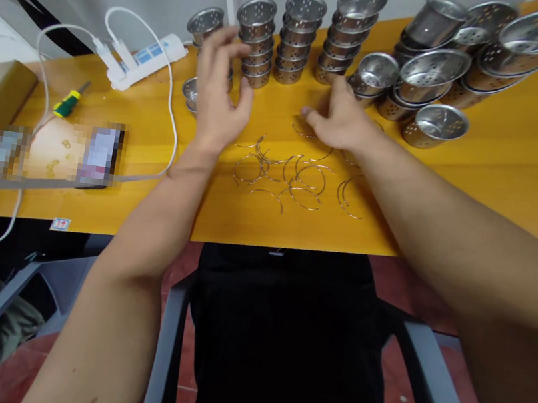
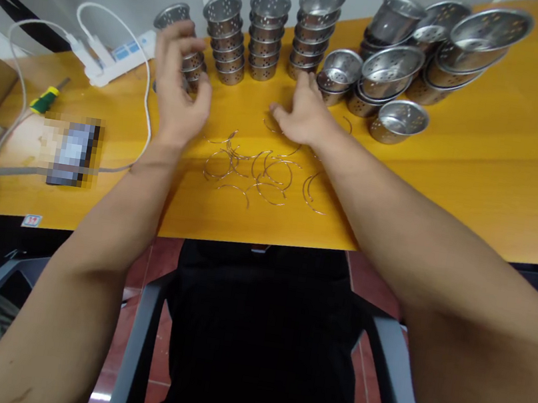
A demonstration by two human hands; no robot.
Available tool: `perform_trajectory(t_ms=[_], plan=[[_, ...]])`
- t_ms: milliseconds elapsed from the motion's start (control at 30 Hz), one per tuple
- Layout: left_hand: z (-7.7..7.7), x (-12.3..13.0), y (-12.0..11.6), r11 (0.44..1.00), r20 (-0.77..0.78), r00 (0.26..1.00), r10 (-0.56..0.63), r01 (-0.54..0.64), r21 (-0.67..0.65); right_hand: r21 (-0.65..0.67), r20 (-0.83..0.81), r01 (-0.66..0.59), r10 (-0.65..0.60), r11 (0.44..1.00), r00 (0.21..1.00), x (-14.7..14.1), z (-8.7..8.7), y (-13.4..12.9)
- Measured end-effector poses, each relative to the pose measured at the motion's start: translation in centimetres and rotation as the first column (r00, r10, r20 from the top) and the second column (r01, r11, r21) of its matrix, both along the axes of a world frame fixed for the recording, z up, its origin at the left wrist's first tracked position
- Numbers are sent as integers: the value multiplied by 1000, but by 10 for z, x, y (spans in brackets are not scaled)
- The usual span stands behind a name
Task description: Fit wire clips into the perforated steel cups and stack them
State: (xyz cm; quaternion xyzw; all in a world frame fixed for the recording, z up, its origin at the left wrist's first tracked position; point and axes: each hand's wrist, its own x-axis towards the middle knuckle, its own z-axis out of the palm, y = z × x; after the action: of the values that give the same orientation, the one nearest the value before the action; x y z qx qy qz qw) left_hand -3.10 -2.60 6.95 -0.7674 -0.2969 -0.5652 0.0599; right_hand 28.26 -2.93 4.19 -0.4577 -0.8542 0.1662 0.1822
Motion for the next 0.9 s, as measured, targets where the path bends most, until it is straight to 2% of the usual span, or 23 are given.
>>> perform_trajectory(t_ms=[33, 67, 100, 133, 167, 233, 267, 333, 367, 467, 633, 733, 800, 833, 900], plan=[[7, -4, -2, 990, 7, 991, 137, -136, -32, -17, -79, 152, -153, 988, 985, 0, 4, -6], [12, -9, -3, 951, -4, 959, 283, -282, -126, -35, -112, 220, -223, 975, 968, 0, 8, -11], [15, -15, -1, 876, 2, 903, 429, -416, -245, -47, -137, 253, -257, 966, 957, -1, 12, -16], [15, -21, 2, 773, -8, 837, 548, -509, -379, -51, -132, 233, -238, 971, 962, -2, 16, -20], [13, -28, 8, 662, -39, 784, 619, -548, -512, -42, -123, 193, -197, 980, 973, -1, 20, -23], [1, -44, 25, 500, -77, 745, 663, -517, -694, -13, -112, 126, -126, 992, 986, 2, 28, -27], [-7, -53, 35, 494, -81, 770, 632, -482, -724, -2, -111, 109, -109, 994, 988, 5, 31, -29], [-24, -71, 55, 586, -52, 863, 503, -384, -713, 8, -112, 111, -109, 994, 988, 10, 37, -31], [-32, -79, 64, 619, -16, 872, 489, -361, -698, 7, -108, 114, -112, 993, 988, 12, 39, -32], [-41, -89, 72, 658, 26, 881, 473, -334, -675, 7, -100, 109, -107, 994, 989, 16, 43, -34], [-24, -71, 45, 694, -4, 962, 272, -199, -692, 1, -119, 52, -51, 999, 992, 12, 47, -38], [-13, -53, 32, 847, 74, 970, 233, -165, -506, -77, -124, -32, 23, 997, 992, 9, 56, -45], [-9, -40, 25, 911, 91, 985, 146, -98, -401, -165, -80, -99, 87, 981, 993, 12, 66, -51], [-8, -32, 21, 911, 87, 992, 87, -44, -409, -211, -40, -117, 112, 971, 993, 15, 70, -54], [-6, -16, 11, 850, 75, 997, -21, 57, -524, -308, 47, -120, 141, 944, 989, 26, 76, -59]])
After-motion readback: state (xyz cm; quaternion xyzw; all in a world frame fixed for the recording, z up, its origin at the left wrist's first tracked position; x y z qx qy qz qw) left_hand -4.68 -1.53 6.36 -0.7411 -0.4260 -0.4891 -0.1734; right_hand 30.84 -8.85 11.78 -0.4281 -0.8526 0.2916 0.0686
